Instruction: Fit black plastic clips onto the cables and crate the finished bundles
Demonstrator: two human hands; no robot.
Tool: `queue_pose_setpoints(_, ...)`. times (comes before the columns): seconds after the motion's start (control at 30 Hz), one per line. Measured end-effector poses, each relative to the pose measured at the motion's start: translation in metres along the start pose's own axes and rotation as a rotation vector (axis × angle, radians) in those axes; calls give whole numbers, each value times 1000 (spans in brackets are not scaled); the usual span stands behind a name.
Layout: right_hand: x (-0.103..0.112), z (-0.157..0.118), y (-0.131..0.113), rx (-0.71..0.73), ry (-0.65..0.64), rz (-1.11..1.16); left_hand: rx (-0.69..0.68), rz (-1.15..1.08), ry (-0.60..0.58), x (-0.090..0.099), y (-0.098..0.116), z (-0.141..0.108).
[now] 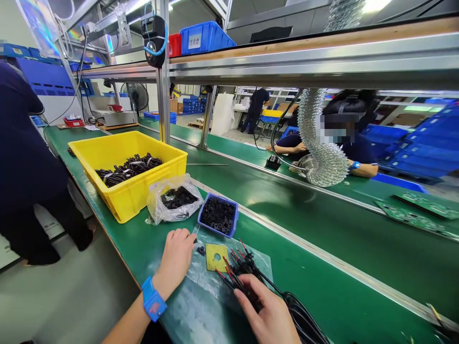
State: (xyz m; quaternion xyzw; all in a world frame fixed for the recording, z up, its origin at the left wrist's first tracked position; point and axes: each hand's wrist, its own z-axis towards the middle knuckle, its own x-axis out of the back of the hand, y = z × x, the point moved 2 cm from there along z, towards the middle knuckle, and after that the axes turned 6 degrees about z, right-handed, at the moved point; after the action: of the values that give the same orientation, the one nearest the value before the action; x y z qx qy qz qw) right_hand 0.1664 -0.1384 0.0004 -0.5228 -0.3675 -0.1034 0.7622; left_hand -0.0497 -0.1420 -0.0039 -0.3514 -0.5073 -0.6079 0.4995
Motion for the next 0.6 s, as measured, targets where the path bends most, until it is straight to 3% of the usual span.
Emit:
queue_pose_setpoints(0.17,3,0,-5,-34,40,71,-208,-149,-73,-7,35,1)
queue_pose_setpoints(0.33,7,3,-5,-136,13,223,-284,-173,-202,-17,38,4)
queue_pose_setpoints(0.47,8,6,-6,-218,-41,353,-177,-442,-169,-13,32,0)
queue_pose_setpoints(0.6,11,6,-11,-262,-85,437,124,-1097,-259,-16,35,-10)
